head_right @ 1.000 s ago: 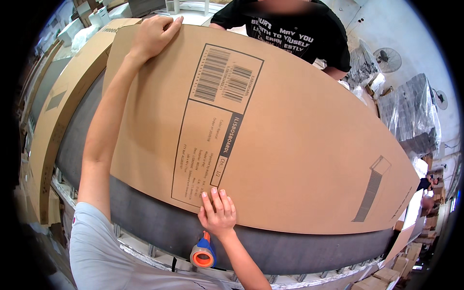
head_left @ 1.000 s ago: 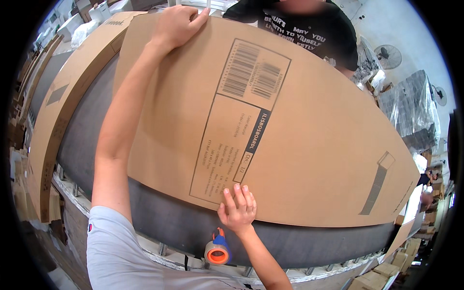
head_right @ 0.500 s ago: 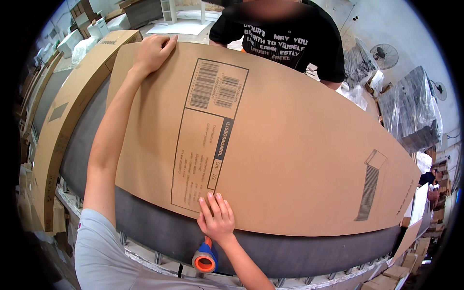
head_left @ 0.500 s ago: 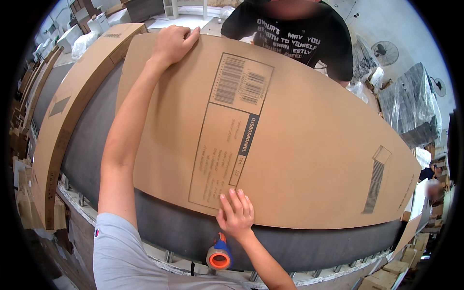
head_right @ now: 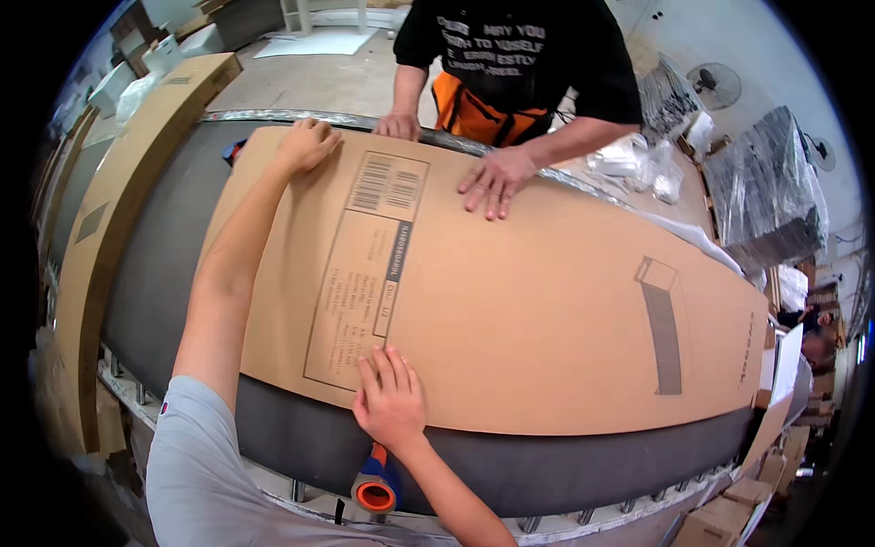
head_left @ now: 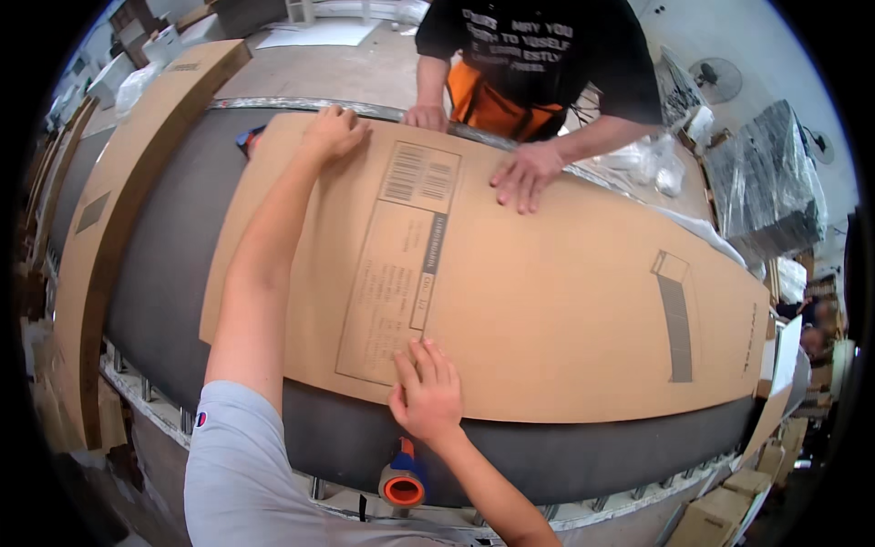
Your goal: The person tapes several cardboard boxes closed on a conveyor belt by hand using a tape dispenser.
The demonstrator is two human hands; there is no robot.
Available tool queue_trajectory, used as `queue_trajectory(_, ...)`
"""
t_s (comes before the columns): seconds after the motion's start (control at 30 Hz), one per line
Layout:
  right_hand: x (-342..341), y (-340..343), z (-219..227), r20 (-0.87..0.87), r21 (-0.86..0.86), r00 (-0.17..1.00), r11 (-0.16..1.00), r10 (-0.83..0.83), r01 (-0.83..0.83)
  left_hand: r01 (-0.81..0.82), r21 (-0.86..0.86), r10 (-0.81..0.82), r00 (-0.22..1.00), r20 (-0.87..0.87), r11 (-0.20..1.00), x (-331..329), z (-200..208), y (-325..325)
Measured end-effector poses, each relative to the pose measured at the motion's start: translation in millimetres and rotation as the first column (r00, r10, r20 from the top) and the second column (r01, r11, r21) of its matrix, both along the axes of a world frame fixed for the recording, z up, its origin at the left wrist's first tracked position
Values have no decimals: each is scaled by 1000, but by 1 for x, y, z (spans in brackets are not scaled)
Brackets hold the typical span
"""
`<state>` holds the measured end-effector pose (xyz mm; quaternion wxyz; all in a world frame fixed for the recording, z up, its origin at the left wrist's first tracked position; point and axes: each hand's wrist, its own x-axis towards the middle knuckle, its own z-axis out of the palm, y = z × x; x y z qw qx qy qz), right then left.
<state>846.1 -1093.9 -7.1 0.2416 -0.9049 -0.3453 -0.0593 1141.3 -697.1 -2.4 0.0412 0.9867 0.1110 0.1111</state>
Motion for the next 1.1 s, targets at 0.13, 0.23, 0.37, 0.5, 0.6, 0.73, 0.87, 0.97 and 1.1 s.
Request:
queue_trajectory(0.13,-1,16,-1,-27,-6,999,1000,25,-25,-48,-8,49,992,120,999,-10,-29,10)
queue_trajectory(0.23,4,20,2,-33,3,999,1000,4,-4,-33,-3,33,999,-43,999,10,-11,1)
queue_trajectory(0.37,1,11,-14,-70,112,995,991,-64,72,280,187,-225,936,-270,942,70,-24,-27)
queue_trajectory(0.5,-23,52,-41,-33,31,993,993,-110,111,190,-134,-198,979,-46,973,27,-54,9)
queue_trajectory(0.6,-27,116,-27,26,195,1000,981,-9,4,11,-56,-4,994,110,998,5,-45,140)
queue_trajectory(0.73,-37,147,-10,84,154,996,988,-2,-11,-59,12,58,996,72,998,15,-47,167)
queue_trajectory(0.87,-44,153,-20,99,178,995,984,-8,-9,-19,67,24,996,-80,998,4,-66,144)
queue_trajectory(0.97,-46,163,-11,129,152,992,988,-15,-5,-63,132,70,996,-51,989,-25,-67,149)
queue_trajectory(1.1,-46,172,-20,169,172,984,985,-48,18,-97,207,72,990,123,973,-86,-82,115)
